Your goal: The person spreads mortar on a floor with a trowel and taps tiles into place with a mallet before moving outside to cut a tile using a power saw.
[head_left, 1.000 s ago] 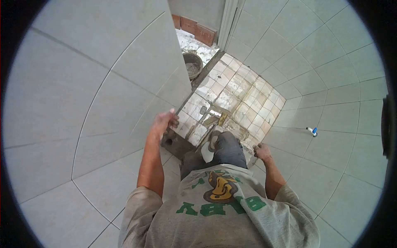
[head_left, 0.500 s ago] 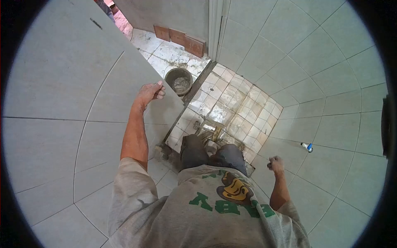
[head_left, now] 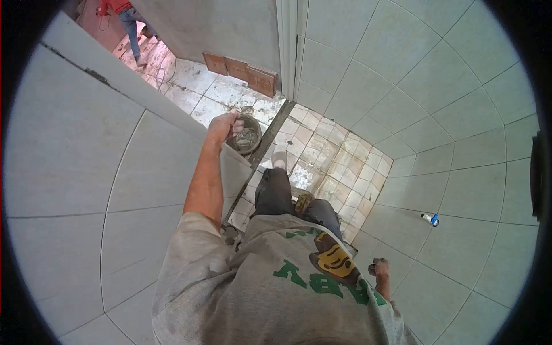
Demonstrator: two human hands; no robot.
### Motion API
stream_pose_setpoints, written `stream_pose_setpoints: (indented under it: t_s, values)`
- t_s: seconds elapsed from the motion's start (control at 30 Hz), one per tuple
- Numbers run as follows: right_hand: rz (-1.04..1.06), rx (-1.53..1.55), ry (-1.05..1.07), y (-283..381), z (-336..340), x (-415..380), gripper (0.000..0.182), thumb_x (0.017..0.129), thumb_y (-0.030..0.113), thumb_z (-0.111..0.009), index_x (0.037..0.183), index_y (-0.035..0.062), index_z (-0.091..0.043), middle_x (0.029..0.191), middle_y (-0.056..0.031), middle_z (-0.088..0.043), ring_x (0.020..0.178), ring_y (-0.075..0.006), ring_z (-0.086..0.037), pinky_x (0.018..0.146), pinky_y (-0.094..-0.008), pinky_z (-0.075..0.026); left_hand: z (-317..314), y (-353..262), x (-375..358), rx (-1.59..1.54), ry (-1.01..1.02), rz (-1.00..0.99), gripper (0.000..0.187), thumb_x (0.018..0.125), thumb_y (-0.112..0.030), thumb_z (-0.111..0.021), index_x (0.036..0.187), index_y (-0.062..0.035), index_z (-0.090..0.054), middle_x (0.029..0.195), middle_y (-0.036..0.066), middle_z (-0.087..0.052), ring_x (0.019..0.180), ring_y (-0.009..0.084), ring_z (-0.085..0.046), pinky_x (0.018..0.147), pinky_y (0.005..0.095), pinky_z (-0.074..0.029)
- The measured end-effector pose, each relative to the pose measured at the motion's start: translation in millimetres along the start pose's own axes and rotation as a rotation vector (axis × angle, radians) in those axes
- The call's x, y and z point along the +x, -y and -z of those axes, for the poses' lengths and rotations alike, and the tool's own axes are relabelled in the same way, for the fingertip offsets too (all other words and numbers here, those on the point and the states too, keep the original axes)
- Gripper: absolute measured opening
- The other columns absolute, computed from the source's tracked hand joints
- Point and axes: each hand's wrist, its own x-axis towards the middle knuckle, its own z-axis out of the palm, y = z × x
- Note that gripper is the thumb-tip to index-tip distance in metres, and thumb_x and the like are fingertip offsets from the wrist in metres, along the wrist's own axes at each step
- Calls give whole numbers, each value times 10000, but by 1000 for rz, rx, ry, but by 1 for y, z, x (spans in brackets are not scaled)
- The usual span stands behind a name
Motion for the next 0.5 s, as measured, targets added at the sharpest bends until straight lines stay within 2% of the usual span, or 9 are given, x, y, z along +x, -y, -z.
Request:
stream_pose_setpoints:
  t_s: [0.13, 0.2, 0.23, 0.3, 0.33, 0.37, 0.4, 0.43, 0.5]
  values:
    - [80, -28, -132, 57, -27, 4, 215, 854, 147, -563, 928, -55, -578, 650, -127, -624, 512, -180, -592, 448, -300, -455, -17, -17, 71, -18, 24, 27, 420, 949, -424, -502, 1122, -60, -618, 907, 27, -681, 763, 132, -632, 717, 323, -475]
    - [309, 52, -114, 99, -43, 18, 204, 906, 166, -532, 925, -34, -568, 661, -127, -620, 557, -186, -589, 499, -296, -464, -1, -18, 118, 0, 17, 14, 430, 945, -437, -497, 1115, -61, -618, 925, 36, -686, 782, 150, -634, 735, 325, -467]
    - [328, 59, -131, 135, -54, 16, 204, 906, 166, -532, 925, -34, -568, 661, -127, -620, 557, -186, -589, 499, -296, -464, 16, -2, 164, -34, -64, 24, 447, 935, -454, -505, 1092, -54, -628, 911, 51, -688, 769, 168, -637, 719, 337, -472]
    - [619, -93, -271, 229, -104, -7, 212, 911, 182, -544, 859, -20, -583, 660, -98, -619, 578, -169, -579, 555, -294, -457, 50, 32, 261, -18, -211, 74, 489, 913, -486, -523, 1042, -29, -643, 867, 78, -685, 741, 204, -643, 666, 371, -479]
    - [739, -136, -282, 286, -131, -24, 210, 898, 171, -554, 850, -29, -598, 653, -112, -623, 589, -174, -593, 573, -307, -467, 71, 48, 303, 35, -284, 114, 515, 901, -501, -533, 1016, -12, -648, 837, 90, -680, 726, 221, -648, 630, 394, -480]
    - [858, -188, -296, 344, -160, -39, 209, 885, 160, -565, 841, -39, -614, 645, -126, -626, 600, -179, -606, 591, -320, -477, 88, 57, 336, 225, -354, 154, 536, 896, -505, -538, 945, 14, -657, 795, 106, -668, 711, 254, -655, 577, 431, -477]
    - [879, -137, -223, 397, -193, -44, 206, 882, 162, -570, 842, -36, -614, 651, -131, -628, 603, -189, -616, 588, -319, -476, 125, 100, 402, 323, -284, 173, 526, 902, -492, -534, 896, 18, -664, 785, 111, -661, 717, 261, -653, 578, 430, -483]
    - [907, -97, -150, 453, -227, -49, 203, 879, 164, -575, 843, -32, -614, 656, -136, -629, 606, -198, -626, 585, -318, -475, 115, 85, 397, -55, -392, 278, 533, 907, -485, -524, 886, 31, -657, 784, 114, -665, 729, 264, -648, 605, 427, -493]
    - [994, -144, -3, 571, -301, -78, 201, 872, 170, -583, 809, -20, -609, 649, -147, -616, 602, -237, -634, 587, -324, -481, 136, 124, 464, -95, -435, 342, 541, 902, -477, -530, 906, 53, -636, 810, 118, -678, 714, 249, -655, 623, 427, -503]
